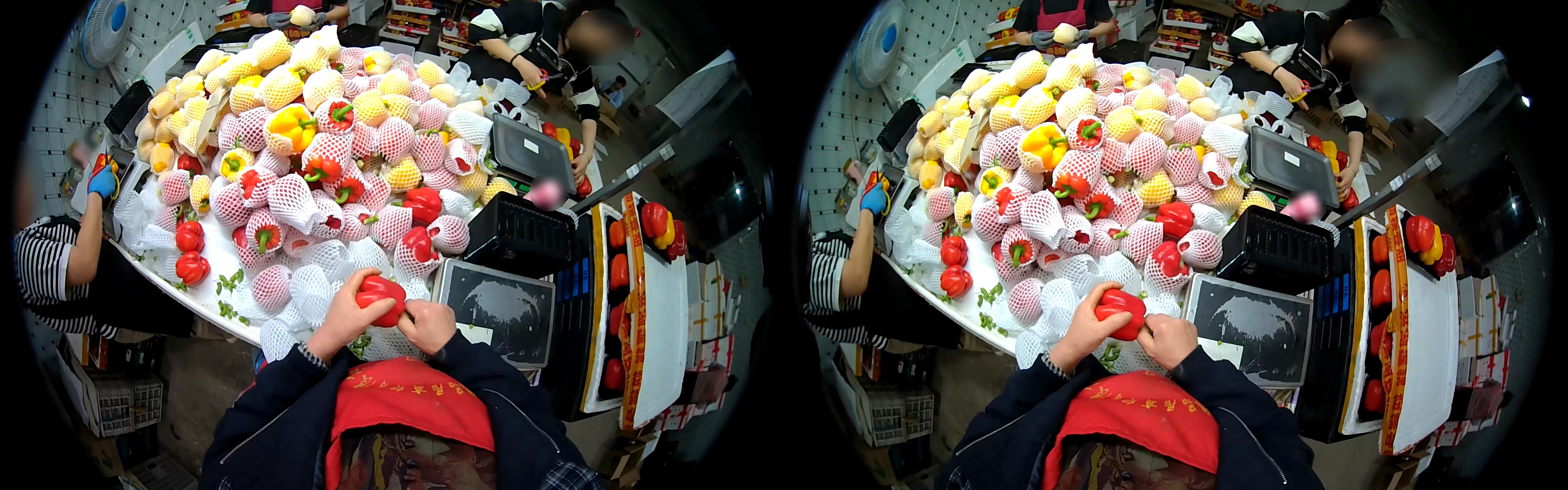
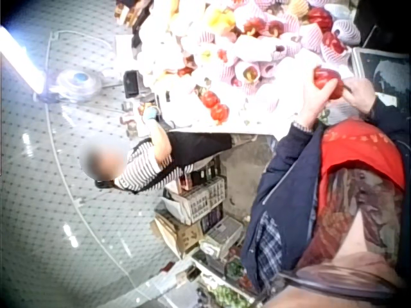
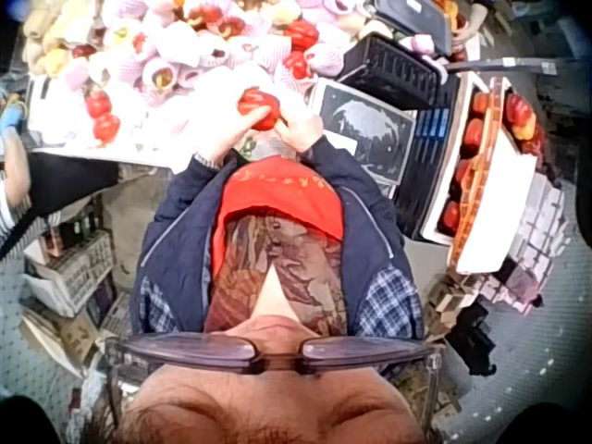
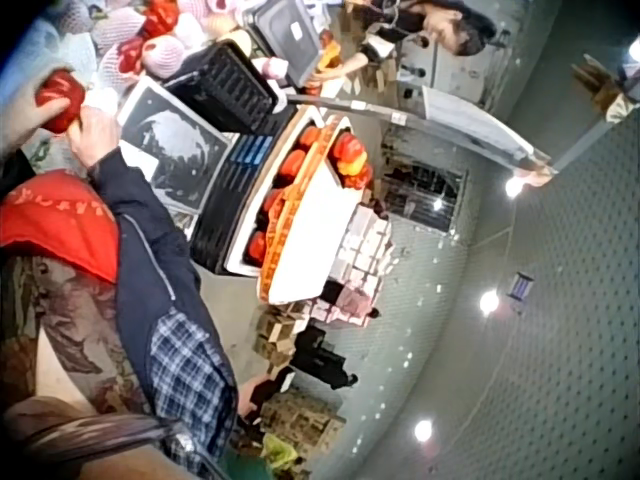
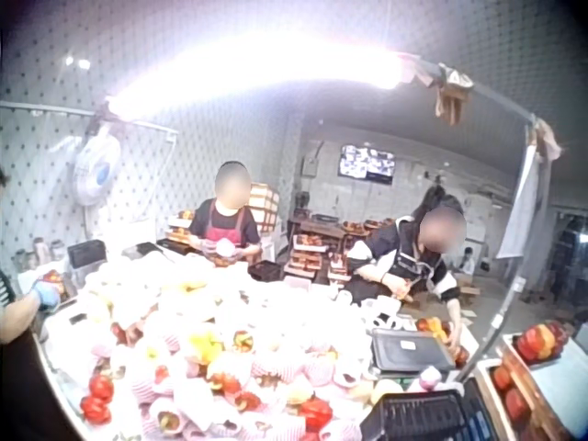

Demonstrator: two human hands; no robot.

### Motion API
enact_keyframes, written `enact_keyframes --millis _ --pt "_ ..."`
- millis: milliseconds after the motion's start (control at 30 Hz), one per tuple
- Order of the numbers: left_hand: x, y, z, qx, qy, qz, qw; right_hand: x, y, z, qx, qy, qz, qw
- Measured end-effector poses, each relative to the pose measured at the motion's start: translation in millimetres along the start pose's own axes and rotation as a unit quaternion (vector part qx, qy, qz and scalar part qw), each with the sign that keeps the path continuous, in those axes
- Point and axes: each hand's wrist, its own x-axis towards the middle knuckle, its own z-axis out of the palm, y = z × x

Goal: The person removes protective foam nets from red and yellow bell peppers, trims the stems with scissors, and places the peppers into black plastic trays. The person then moves the filled trays to a nearby surface.

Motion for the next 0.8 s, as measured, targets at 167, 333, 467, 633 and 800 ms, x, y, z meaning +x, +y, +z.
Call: enact_keyframes --millis 167,333,467,633,800 --pt "-2 -5 -7 0.106 0.092 0.049 0.989 4 0 -8 0.089 -0.096 -0.089 0.987" --pt "6 -21 -49 -0.490 -0.077 -0.135 0.858 -4 -6 -19 0.244 -0.205 -0.139 0.938" --pt "5 -28 -42 -0.545 -0.061 -0.155 0.822 -13 4 -14 -0.111 -0.085 -0.158 0.977" --pt "6 -17 -2 -0.389 -0.063 -0.158 0.906 0 -27 -50 0.026 0.023 -0.121 0.992" --pt "11 -4 41 -0.356 -0.169 -0.232 0.889 -12 -3 -49 0.096 0.095 -0.105 0.985"
